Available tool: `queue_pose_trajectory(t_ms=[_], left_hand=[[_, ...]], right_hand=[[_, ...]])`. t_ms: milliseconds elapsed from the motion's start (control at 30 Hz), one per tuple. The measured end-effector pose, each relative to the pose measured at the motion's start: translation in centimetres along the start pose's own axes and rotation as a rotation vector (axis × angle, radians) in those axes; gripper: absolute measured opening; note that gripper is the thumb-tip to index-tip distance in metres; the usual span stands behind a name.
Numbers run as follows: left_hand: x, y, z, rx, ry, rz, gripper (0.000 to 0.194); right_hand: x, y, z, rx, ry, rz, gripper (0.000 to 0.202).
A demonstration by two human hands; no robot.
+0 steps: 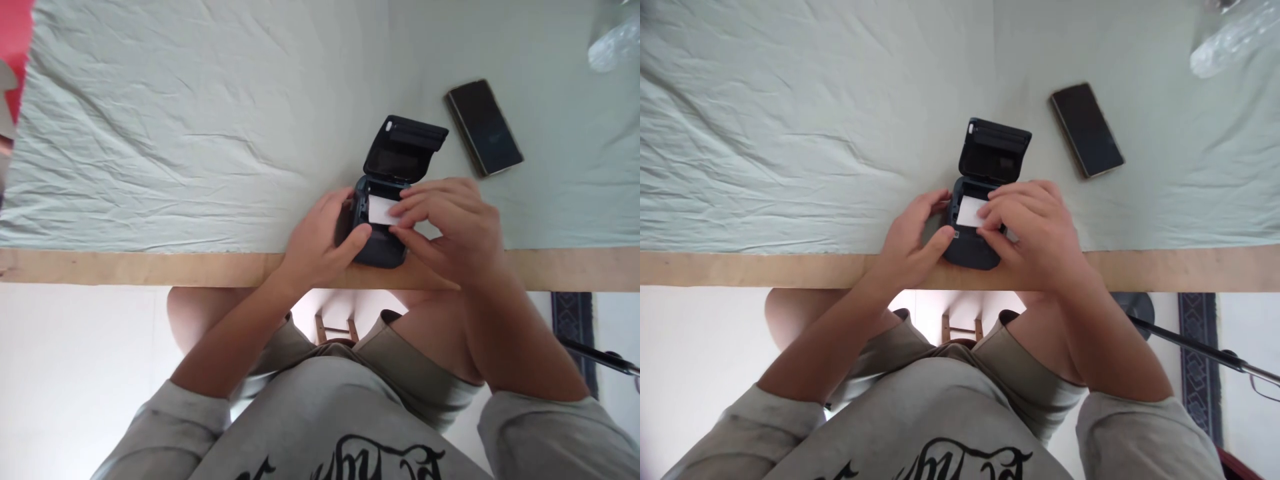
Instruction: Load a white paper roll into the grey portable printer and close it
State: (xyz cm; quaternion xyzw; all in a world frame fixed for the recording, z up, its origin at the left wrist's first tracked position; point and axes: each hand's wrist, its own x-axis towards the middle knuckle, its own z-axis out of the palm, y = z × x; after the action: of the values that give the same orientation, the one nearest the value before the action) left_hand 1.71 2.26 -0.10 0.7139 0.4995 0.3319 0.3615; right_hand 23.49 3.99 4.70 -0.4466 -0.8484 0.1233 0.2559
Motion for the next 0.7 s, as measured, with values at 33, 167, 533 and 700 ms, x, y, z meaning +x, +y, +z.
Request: queue_pose_trajectory(t_ms=[33,167,533,700], left_hand=[[0.0,0.0,0.1,-0.025,0.013,-0.016,0.053],[0.1,0.3,0.4,0.015,0.041,-0.068,0.056],[0.3,0.3,0.2,0.095,-0.009,-0.023,0.06],[0.2,0.2,0.2,0.115,-0.02,-0.027,0.062]], right_hand=[[-0.2,0.0,-0.1,0.01,-0.026,-0.031,0.024],[-0.8,0.6,-0.1,0.059,-0.064,-0.195,0.021],[1.0,3.7,0.5,-0.003,0.339,-0.047,0.049],[0.8,3.7,0.2,0.001,0.392,-0.002,0.046]])
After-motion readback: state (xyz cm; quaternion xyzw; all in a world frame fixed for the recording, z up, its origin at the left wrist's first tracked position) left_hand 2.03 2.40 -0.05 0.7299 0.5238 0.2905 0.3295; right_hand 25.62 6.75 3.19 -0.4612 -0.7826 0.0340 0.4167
